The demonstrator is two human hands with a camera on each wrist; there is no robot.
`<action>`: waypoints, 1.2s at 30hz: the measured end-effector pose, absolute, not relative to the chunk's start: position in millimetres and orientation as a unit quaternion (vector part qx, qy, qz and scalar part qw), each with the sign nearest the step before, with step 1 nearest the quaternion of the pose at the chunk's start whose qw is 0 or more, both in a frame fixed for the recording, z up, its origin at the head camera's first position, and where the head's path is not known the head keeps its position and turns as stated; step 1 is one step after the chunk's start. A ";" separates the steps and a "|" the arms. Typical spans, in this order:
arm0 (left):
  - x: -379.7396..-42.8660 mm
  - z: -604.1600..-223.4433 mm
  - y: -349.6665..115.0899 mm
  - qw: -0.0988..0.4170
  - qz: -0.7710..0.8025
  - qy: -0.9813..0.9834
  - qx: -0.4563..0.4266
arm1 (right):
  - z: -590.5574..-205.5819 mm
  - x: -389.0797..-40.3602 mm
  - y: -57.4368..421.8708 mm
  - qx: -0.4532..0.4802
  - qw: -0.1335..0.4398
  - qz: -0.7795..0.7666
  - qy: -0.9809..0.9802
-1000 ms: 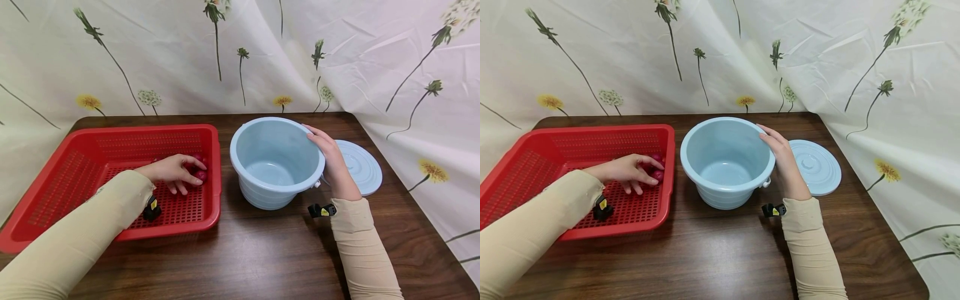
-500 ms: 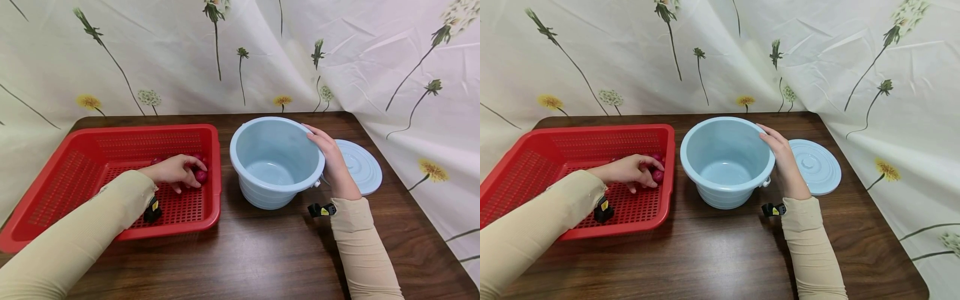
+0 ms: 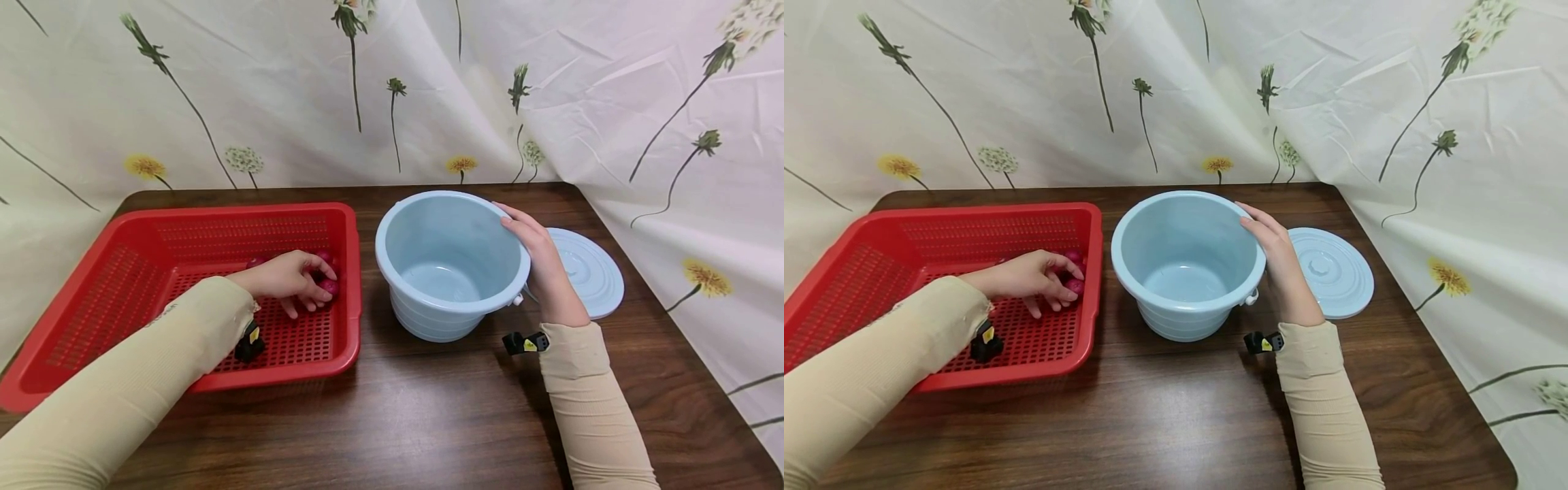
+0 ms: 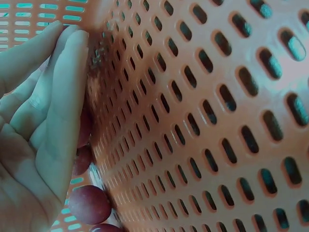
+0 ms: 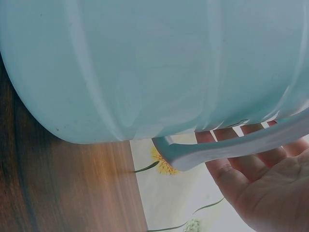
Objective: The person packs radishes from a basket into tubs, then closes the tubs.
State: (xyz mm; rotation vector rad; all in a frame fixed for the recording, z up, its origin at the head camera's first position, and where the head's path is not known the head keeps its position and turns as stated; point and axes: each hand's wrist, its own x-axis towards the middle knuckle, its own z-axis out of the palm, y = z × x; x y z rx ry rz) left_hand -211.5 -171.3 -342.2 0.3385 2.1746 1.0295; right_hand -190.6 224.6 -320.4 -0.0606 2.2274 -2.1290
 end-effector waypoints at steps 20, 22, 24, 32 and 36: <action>-213.3 -337.3 -177.6 0.399 0.408 0.811 0.131 | -319.9 -192.1 223.4 -0.017 0.030 -0.695 0.718; -213.1 -335.3 -177.6 0.399 0.405 0.812 0.130 | -319.5 -191.7 223.3 -0.017 0.032 -0.696 0.718; -212.7 -332.7 -177.4 0.395 0.403 0.815 0.128 | -319.2 -191.4 223.2 -0.016 0.033 -0.696 0.717; -210.7 -316.5 -176.6 0.330 0.422 0.835 0.127 | -320.8 -192.8 223.3 -0.015 0.031 -0.699 0.714; -208.5 -306.6 -178.1 0.295 0.430 0.844 0.127 | -321.3 -193.1 224.0 -0.015 0.029 -0.700 0.713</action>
